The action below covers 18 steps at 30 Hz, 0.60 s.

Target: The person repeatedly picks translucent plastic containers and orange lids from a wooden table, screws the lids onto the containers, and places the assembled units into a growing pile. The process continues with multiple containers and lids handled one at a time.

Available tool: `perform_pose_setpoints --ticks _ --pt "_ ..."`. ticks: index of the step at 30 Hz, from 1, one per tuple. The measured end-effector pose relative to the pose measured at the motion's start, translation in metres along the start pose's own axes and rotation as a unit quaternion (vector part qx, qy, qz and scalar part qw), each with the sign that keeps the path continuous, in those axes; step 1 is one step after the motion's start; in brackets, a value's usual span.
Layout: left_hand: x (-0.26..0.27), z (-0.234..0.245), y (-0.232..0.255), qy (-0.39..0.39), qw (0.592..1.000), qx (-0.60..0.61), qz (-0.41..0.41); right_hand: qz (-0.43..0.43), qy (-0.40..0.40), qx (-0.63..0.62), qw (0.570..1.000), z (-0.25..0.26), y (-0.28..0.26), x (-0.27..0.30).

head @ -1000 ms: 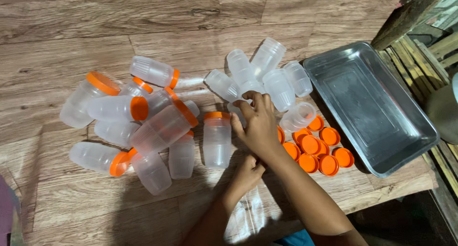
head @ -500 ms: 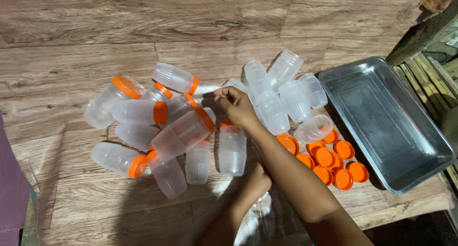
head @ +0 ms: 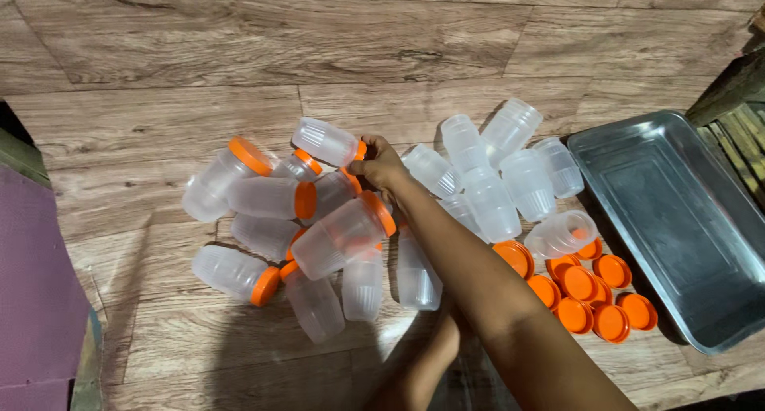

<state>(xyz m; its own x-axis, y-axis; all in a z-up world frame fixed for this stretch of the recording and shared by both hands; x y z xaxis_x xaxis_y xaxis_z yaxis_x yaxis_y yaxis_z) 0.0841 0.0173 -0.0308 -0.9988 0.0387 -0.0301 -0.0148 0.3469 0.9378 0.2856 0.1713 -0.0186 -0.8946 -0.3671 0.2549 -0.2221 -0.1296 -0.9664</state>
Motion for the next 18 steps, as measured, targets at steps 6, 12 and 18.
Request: perform_pose_setpoints --ticks 6,12,18 --pt "0.012 -0.001 -0.004 -0.008 0.995 -0.083 -0.060 -0.009 -0.002 0.009 1.000 -0.007 -0.014 0.007" --pt "0.010 0.004 -0.034 0.120 0.981 0.144 0.041 0.011 0.022 0.000 1.000 0.012 -0.021 0.020" --pt "0.019 0.001 -0.019 0.112 0.970 0.214 0.011 0.194 -0.048 0.041 0.979 0.098 -0.056 0.057"
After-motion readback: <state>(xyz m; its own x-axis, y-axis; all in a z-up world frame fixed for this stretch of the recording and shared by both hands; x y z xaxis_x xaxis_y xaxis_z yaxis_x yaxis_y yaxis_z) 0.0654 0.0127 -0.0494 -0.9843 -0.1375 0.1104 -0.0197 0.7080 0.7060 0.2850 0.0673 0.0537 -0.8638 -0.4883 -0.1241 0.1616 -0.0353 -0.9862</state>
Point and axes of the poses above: each hand's wrist, its own x-axis away from the middle knuckle, its own z-axis out of the back of the hand, y = z × x, the point moved 4 cm from there along -x, towards the middle knuckle, and after that the axes turned 2 degrees about x, right-handed, at the moved point
